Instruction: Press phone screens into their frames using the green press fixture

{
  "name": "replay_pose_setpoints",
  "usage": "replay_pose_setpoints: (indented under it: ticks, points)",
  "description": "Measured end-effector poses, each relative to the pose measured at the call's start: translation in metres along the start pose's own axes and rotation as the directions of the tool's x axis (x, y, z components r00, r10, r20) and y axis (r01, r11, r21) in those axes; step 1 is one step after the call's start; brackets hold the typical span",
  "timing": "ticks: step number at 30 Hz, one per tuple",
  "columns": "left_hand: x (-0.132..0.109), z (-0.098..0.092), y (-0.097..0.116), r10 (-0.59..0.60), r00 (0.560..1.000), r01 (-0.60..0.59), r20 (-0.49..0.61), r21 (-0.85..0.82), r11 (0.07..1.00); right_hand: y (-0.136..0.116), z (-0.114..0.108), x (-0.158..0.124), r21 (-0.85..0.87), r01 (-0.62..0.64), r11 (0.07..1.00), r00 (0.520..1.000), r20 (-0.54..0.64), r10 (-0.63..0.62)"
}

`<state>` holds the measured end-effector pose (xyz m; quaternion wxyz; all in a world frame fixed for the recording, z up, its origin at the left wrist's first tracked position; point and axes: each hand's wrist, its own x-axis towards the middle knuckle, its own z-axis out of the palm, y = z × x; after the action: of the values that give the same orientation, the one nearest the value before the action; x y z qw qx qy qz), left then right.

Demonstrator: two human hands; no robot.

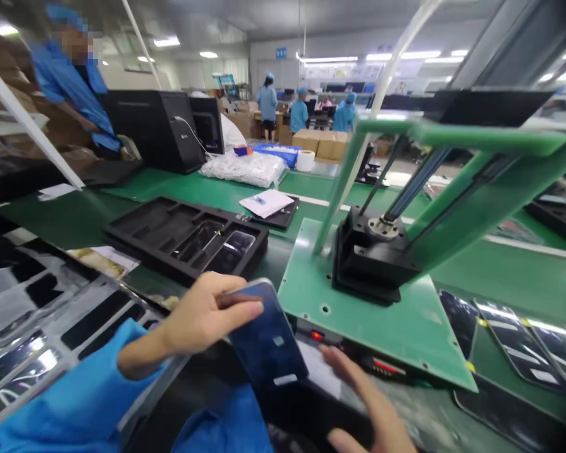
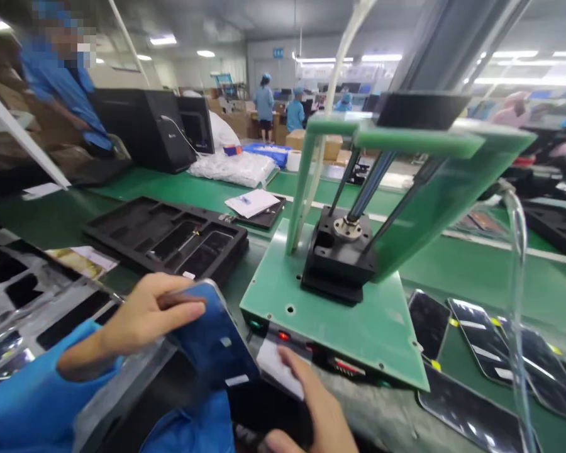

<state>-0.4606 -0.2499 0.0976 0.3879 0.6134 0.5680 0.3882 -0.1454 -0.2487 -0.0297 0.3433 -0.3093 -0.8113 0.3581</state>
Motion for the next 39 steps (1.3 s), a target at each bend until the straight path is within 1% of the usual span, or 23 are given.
replay_pose_setpoints:
  ticks: [1, 3, 5, 6, 7, 9, 11, 13, 15, 17, 19, 20, 23, 26, 29, 33, 35, 39]
  points:
    - [-0.001, 0.018, -0.007, -0.012, 0.997, 0.015, 0.073, -0.045, 0.999, -0.004, 0.015, -0.004, 0.127, -0.075, 0.989, 0.996, 0.058, 0.068]
    - [0.001, 0.051, -0.021, -0.006, 0.981, 0.029, 0.192, -0.116, 0.993, -0.007, 0.039, -0.019, 0.283, -0.255, 0.924, 0.966, 0.120, 0.230]
    - [0.007, 0.074, -0.032, 0.018, 0.963, 0.019, 0.267, -0.133, 0.991, -0.005, 0.049, -0.037, 0.352, -0.407, 0.843, 0.913, 0.117, 0.392]
    - [0.009, 0.082, -0.036, 0.039, 0.956, -0.003, 0.292, -0.123, 0.992, -0.005, 0.049, -0.046, 0.383, -0.446, 0.809, 0.891, 0.109, 0.440]
    - [0.012, 0.088, -0.038, 0.063, 0.949, -0.034, 0.309, -0.100, 0.994, -0.006, 0.046, -0.053, 0.413, -0.464, 0.784, 0.879, 0.103, 0.466]
    - [0.018, 0.099, -0.038, 0.115, 0.939, -0.118, 0.324, -0.011, 0.993, -0.012, 0.039, -0.061, 0.458, -0.456, 0.764, 0.876, 0.081, 0.475]
    - [0.024, 0.108, -0.035, 0.160, 0.925, -0.216, 0.344, 0.131, 0.968, -0.019, 0.031, -0.064, 0.474, -0.416, 0.776, 0.891, 0.044, 0.452]
    - [0.033, 0.118, -0.029, 0.198, 0.903, -0.309, 0.381, 0.255, 0.916, -0.025, 0.027, -0.065, 0.452, -0.398, 0.799, 0.893, -0.009, 0.450]
    - [0.042, 0.126, -0.023, 0.247, 0.875, -0.378, 0.416, 0.268, 0.886, -0.027, 0.025, -0.066, 0.423, -0.418, 0.804, 0.879, -0.035, 0.476]
    - [0.051, 0.129, -0.017, 0.317, 0.859, -0.424, 0.403, 0.211, 0.881, -0.028, 0.023, -0.068, 0.427, -0.434, 0.794, 0.868, -0.039, 0.495]
    - [0.057, 0.128, -0.012, 0.375, 0.855, -0.449, 0.359, 0.149, 0.881, -0.028, 0.020, -0.069, 0.467, -0.423, 0.777, 0.869, -0.034, 0.493]
    - [0.059, 0.127, -0.009, 0.383, 0.856, -0.449, 0.348, 0.133, 0.883, -0.028, 0.018, -0.068, 0.494, -0.411, 0.767, 0.871, -0.036, 0.490]
    - [0.061, 0.122, -0.007, 0.372, 0.848, -0.447, 0.377, 0.132, 0.885, -0.028, 0.014, -0.066, 0.527, -0.389, 0.755, 0.875, -0.046, 0.483]
    - [0.062, 0.121, -0.010, 0.391, 0.834, -0.475, 0.390, 0.144, 0.868, -0.026, 0.014, -0.067, 0.457, -0.418, 0.785, 0.869, -0.048, 0.492]
    - [0.063, 0.120, -0.013, 0.400, 0.835, -0.471, 0.377, 0.116, 0.875, -0.021, 0.016, -0.071, 0.402, -0.451, 0.797, 0.865, -0.023, 0.501]
    - [0.063, 0.118, -0.015, 0.375, 0.820, -0.450, 0.432, 0.080, 0.890, -0.019, 0.016, -0.072, 0.365, -0.455, 0.812, 0.868, -0.023, 0.497]
    - [0.063, 0.117, -0.017, 0.370, 0.828, -0.435, 0.421, 0.066, 0.898, -0.021, 0.015, -0.070, 0.339, -0.459, 0.822, 0.868, -0.026, 0.495]
    - [0.064, 0.112, -0.019, 0.320, 0.874, -0.341, 0.366, -0.007, 0.940, -0.026, 0.014, -0.067, 0.298, -0.463, 0.835, 0.869, -0.031, 0.493]
